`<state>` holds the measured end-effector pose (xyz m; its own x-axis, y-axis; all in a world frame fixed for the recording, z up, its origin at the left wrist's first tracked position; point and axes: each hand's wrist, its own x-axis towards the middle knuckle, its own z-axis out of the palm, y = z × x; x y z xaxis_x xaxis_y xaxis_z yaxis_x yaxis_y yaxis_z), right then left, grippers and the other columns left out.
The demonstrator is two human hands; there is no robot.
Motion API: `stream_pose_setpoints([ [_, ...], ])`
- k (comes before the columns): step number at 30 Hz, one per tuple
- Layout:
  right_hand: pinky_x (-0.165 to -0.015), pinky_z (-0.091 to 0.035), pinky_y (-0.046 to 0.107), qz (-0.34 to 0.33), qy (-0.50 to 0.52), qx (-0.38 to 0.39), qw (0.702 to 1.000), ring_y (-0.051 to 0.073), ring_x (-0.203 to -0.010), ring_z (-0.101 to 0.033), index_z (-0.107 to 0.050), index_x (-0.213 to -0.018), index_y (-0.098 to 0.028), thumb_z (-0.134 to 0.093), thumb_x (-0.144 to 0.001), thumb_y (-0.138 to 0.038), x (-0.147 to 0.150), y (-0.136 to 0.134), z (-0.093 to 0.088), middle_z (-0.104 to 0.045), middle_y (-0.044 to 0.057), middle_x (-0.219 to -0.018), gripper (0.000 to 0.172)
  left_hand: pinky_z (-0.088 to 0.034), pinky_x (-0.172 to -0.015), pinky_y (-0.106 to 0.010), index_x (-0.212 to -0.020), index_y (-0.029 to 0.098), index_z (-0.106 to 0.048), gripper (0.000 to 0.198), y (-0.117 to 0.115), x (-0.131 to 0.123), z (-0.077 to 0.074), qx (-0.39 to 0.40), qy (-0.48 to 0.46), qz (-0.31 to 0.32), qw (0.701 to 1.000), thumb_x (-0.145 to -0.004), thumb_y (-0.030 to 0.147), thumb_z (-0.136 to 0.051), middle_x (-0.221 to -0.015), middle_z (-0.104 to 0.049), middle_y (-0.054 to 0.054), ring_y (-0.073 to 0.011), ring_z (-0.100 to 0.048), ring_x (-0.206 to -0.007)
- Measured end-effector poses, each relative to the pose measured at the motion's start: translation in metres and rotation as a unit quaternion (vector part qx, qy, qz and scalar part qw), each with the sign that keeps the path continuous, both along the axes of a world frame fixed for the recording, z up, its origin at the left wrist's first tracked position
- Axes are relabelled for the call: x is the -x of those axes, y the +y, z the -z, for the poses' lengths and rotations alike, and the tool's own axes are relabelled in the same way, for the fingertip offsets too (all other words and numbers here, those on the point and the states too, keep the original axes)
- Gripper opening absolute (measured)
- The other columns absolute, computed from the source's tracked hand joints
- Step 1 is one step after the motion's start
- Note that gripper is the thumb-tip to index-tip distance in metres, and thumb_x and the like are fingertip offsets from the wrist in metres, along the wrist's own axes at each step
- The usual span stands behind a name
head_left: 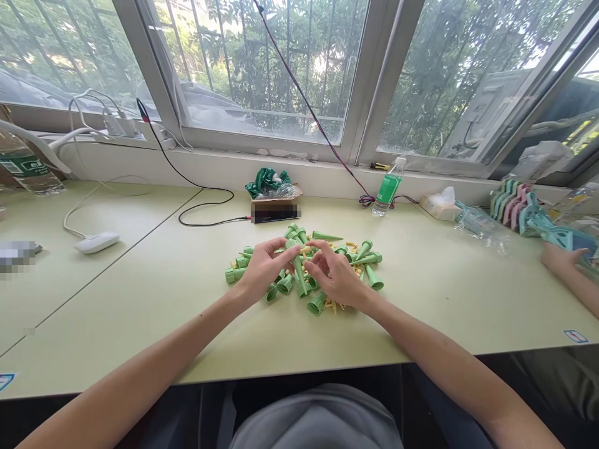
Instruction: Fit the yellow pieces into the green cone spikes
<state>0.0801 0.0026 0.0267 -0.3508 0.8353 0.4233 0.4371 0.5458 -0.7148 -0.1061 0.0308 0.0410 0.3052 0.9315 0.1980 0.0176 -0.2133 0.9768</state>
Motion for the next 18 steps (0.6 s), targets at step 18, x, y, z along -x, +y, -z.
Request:
stream_pose_setpoints([
  [18, -0.057, -0.043, 0.024, 0.034, 0.044, -0.085, 0.995, 0.011, -0.058, -0.046, -0.054, -0.12, -0.023, -0.054, -0.096, -0.036, -0.0005, 0.0008, 0.0036, -0.051, -0.003, -0.069, 0.028, -0.049, -0.059, -0.026, -0.082, 0.013, -0.07, 0.036, 0.0038, 0.0001, 0.003, 0.064, -0.004, 0.028, 0.998, -0.083, 0.049, -0.066, -0.065, -0.062, -0.003, -0.0127, -0.057, -0.06],
])
